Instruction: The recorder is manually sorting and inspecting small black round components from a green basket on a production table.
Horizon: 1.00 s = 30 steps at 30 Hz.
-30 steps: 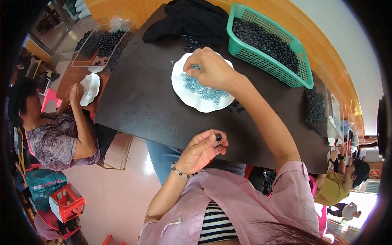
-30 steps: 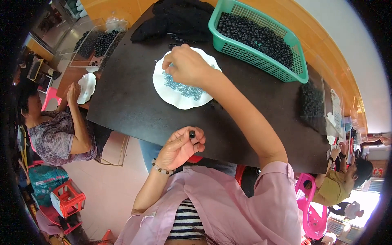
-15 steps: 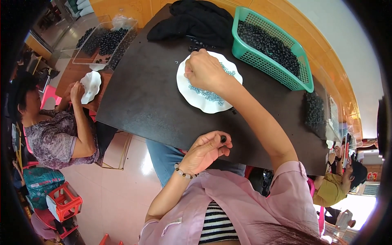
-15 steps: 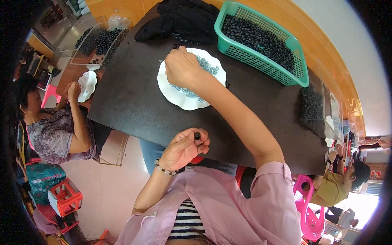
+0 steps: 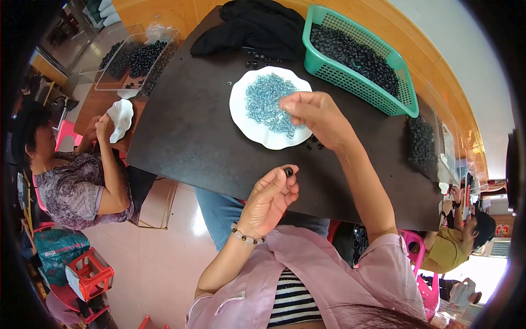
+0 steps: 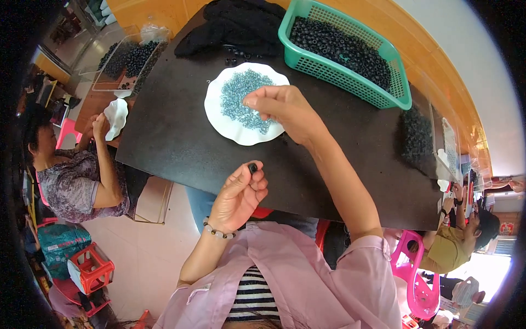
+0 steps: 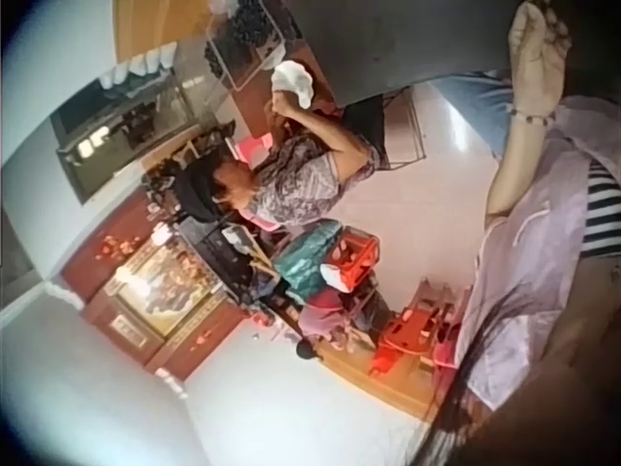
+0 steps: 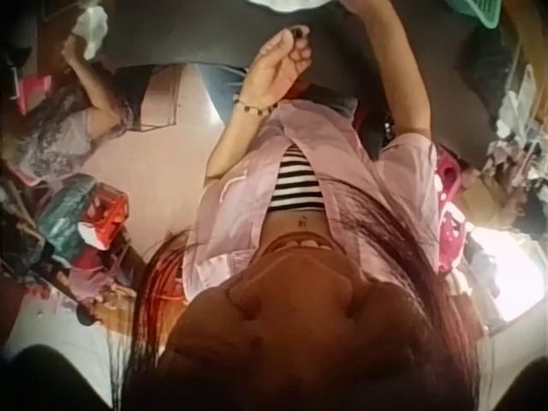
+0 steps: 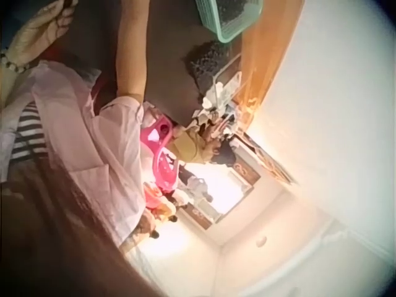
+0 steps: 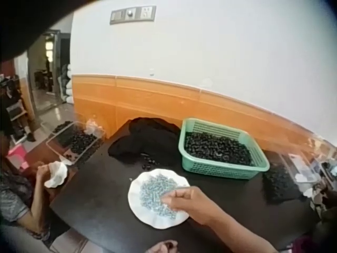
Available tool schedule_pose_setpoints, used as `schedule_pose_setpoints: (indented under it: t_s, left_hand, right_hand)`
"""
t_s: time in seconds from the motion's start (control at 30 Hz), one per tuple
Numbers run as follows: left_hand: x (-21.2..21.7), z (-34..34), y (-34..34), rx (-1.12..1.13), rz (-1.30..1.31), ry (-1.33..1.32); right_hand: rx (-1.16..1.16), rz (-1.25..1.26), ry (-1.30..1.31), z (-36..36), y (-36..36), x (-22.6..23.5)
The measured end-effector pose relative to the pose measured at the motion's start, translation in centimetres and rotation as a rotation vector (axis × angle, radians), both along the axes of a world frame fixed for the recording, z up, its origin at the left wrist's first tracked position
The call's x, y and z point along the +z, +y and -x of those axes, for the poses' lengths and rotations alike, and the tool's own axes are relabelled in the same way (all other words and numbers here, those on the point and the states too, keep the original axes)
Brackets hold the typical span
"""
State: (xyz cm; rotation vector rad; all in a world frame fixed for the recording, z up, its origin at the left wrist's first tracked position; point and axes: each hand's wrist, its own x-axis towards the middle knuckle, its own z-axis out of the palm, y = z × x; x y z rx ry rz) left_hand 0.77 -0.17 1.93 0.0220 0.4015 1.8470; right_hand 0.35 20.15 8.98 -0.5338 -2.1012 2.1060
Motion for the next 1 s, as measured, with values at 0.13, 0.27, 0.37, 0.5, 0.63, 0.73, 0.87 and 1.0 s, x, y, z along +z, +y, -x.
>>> schedule_pose_setpoints:
  t_s: [0.13,0.27,0.37,0.5,0.63,0.73,0.87,1.0]
  left_hand:
    - [1.7,0.1,0.3,0.058,0.084,-0.074]
    - [2.9,-0.2,0.6,0.061,0.087,-0.091]
    - [2.9,-0.6,0.7,0.054,0.022,-0.115]
    - [2.9,-1.1,0.7,0.057,0.021,-0.13]
    - [3.0,-1.8,1.3,0.032,0.015,-0.102]
    - [3.0,-2.6,2.4,-0.037,-0.018,-0.092]
    - [3.0,-4.0,3.9,-0.038,0.025,0.058]
    - [2.9,-5.1,5.2,-0.174,-0.015,0.059]
  right_hand:
    - [-0.016,0.195,0.041,-3.3,-1.7,0.6]
    - [-0.001,0.254,0.157,-5.4,-3.0,0.6]
    - [0.023,0.277,0.201,-6.4,-3.6,0.6]
    - [0.066,0.3,0.222,-7.5,-4.0,0.5]
    - [0.02,0.287,0.201,-9.0,-3.9,1.0]
    - [-0.079,0.193,0.248,-11.1,-3.2,0.8]
    - [-0.168,-0.302,0.273,-13.5,-2.3,1.0]
    - [-0.353,-0.344,0.44,-16.8,-2.7,1.0]
